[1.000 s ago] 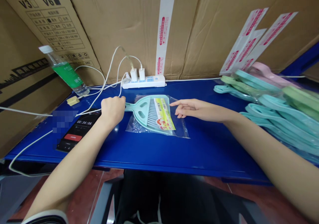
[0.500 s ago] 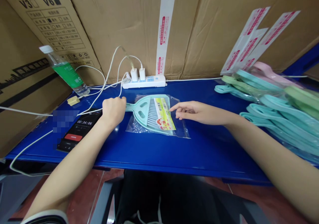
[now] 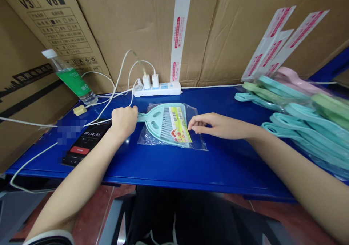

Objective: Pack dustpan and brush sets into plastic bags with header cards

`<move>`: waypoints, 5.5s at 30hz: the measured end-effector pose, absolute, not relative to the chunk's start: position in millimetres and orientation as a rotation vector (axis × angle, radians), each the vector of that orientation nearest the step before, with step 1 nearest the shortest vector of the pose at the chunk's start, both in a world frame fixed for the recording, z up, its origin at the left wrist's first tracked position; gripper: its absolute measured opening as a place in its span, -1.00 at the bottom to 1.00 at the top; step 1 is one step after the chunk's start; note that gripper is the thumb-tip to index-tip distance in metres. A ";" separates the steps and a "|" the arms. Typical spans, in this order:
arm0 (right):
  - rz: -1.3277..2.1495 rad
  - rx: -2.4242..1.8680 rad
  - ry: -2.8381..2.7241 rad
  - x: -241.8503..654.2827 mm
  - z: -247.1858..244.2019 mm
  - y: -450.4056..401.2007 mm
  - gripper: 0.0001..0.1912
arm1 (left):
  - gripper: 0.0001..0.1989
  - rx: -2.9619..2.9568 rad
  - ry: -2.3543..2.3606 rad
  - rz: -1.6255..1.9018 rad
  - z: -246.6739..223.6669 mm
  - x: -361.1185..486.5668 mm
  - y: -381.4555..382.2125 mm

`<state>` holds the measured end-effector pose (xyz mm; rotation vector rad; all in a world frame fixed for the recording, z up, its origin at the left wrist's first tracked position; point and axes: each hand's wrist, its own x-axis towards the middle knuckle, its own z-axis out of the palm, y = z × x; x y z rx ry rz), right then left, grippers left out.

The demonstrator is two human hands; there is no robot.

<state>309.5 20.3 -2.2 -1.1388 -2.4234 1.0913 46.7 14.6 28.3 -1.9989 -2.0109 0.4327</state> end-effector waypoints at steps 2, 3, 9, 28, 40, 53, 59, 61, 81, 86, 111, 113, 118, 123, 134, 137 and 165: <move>1.081 -1.127 -2.436 309.4 -2.3 20.4 -0.59 | -0.52 -1.998 -2.011 0.435 28.0 46.6 14.6; 1.077 -1.122 -2.440 309.4 -2.3 20.4 -0.59 | -0.52 -1.997 -2.011 0.435 27.9 46.5 14.5; 1.078 -1.120 -2.459 309.1 -1.7 20.5 -0.59 | -0.52 -2.000 -2.010 0.432 27.4 46.4 14.4; 1.078 -1.111 -2.457 309.6 -2.4 20.5 -0.58 | -0.54 -2.017 -2.000 0.463 26.4 46.7 15.6; 1.061 -1.101 -2.462 308.2 -1.7 20.3 -0.59 | -0.56 -2.023 -1.992 0.491 25.3 47.0 15.5; 1.047 -1.105 -2.465 310.9 -2.3 20.5 -0.54 | -0.56 -2.031 -1.986 0.506 25.1 46.8 15.4; 1.016 -1.092 -2.444 311.2 -3.4 21.7 -0.56 | -0.57 -2.047 -1.984 0.513 24.3 47.3 15.4; 0.987 -1.097 -2.437 311.6 -4.0 22.3 -0.57 | -0.57 -2.049 -1.985 0.511 24.3 47.7 15.4; 0.739 -0.961 -2.616 313.3 -0.7 22.3 -0.58 | -0.55 -2.026 -2.013 0.423 26.3 48.9 13.3; 0.640 -1.005 -2.566 313.4 1.3 21.9 -0.54 | -0.56 -2.027 -2.014 0.420 26.0 48.7 13.3; 0.618 -1.081 -2.581 312.9 -9.5 23.9 -0.50 | -0.55 -2.015 -2.009 0.450 26.4 49.4 13.5; 0.595 -1.111 -2.564 313.3 -9.8 24.5 -0.49 | -0.55 -2.016 -2.009 0.448 26.4 49.3 13.3; 0.424 -1.326 -2.568 314.9 -12.0 26.0 -0.41 | -0.55 -2.014 -2.015 0.444 27.2 49.2 13.1; 0.408 -1.431 -2.592 316.5 -14.5 27.6 -0.40 | -0.54 -2.003 -2.021 0.446 29.5 48.3 12.6; 0.428 -1.605 -2.567 312.5 -10.2 24.6 -0.36 | -0.55 -1.953 -2.046 0.470 34.0 46.1 13.2; 0.431 -1.614 -2.572 312.5 -9.8 24.1 -0.36 | -0.55 -1.951 -2.053 0.486 34.3 46.7 12.8; 0.035 -1.674 -2.551 308.9 4.8 15.0 -0.67 | -0.82 -3.413 -0.645 -0.352 -2.4 53.3 1.3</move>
